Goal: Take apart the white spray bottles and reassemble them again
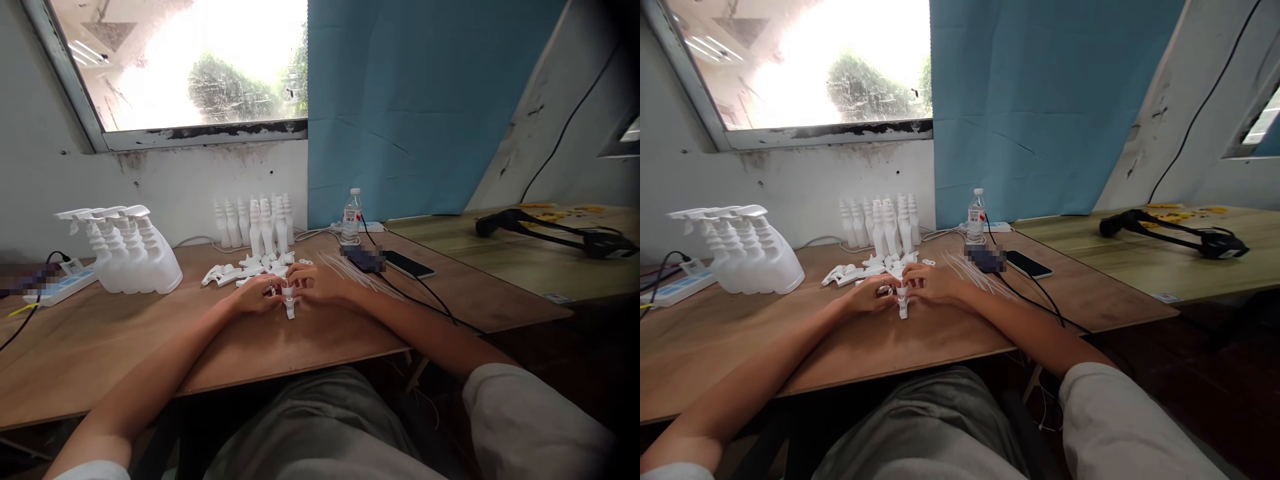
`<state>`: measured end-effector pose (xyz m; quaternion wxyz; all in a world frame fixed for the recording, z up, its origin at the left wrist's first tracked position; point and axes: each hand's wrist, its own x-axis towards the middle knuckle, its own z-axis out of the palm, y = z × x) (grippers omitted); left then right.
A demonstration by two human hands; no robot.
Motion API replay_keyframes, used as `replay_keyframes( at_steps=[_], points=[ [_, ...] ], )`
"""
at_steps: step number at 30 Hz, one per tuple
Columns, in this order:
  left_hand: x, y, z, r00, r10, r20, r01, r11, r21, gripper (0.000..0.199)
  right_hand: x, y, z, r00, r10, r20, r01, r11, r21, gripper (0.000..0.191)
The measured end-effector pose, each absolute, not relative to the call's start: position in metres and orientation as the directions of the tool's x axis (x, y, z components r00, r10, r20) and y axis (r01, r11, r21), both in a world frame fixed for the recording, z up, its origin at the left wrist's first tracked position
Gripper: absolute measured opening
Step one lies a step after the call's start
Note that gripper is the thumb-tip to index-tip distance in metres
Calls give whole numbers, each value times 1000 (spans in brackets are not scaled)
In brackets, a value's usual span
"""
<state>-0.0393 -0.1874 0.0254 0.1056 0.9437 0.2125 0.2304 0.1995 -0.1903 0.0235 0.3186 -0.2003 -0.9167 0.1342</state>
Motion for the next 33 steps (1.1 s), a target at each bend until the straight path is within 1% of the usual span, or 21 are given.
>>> replay_keyframes(
  at_steps=[2,5,9,11,14,17,20,22,23,24,25,27,29,31,33],
  points=[
    [-40,-188,28,812,440,383,352,-893,280,35,197,-190,23,-705,466,535,253,870,-424,18],
    [-39,-187,26,794,453,405,354,-886,298,35,195,-190,26,-703,438,561,225,884,-409,14],
    [-36,-182,20,756,495,428,352,-859,371,35,195,-191,29,-726,413,550,222,898,-381,15],
    [-36,-180,17,748,507,427,353,-850,391,35,195,-191,30,-732,414,541,218,895,-390,16],
    [-35,-181,17,742,509,437,354,-850,390,35,195,-192,31,-728,431,533,211,881,-424,16],
    [-34,-186,21,744,516,423,375,-848,375,38,196,-194,34,-723,483,493,225,840,-493,17],
    [-32,-192,26,742,571,351,438,-810,389,42,203,-193,41,-714,540,445,230,782,-579,23],
    [-31,-194,29,736,599,315,471,-788,397,46,212,-188,48,-626,639,447,299,726,-619,31],
    [-30,-195,31,741,597,307,473,-789,391,46,219,-183,52,-548,704,453,378,691,-617,34],
    [-30,-196,32,753,584,303,466,-799,381,44,227,-178,55,-458,765,453,495,643,-584,35],
    [-29,-196,33,767,566,301,454,-811,368,42,235,-173,59,-374,809,453,627,581,-519,35],
    [-28,-196,34,788,535,303,430,-832,351,38,253,-162,63,-239,866,438,860,399,-319,30],
    [-27,-196,33,792,523,315,416,-840,348,36,269,-153,65,-174,902,395,932,280,-231,23],
    [-26,-195,32,788,521,327,411,-841,351,36,280,-148,63,-148,940,307,947,224,-229,18],
    [-25,-195,30,783,524,335,411,-840,353,36,286,-146,59,-137,975,176,955,177,-237,16]
  ],
)
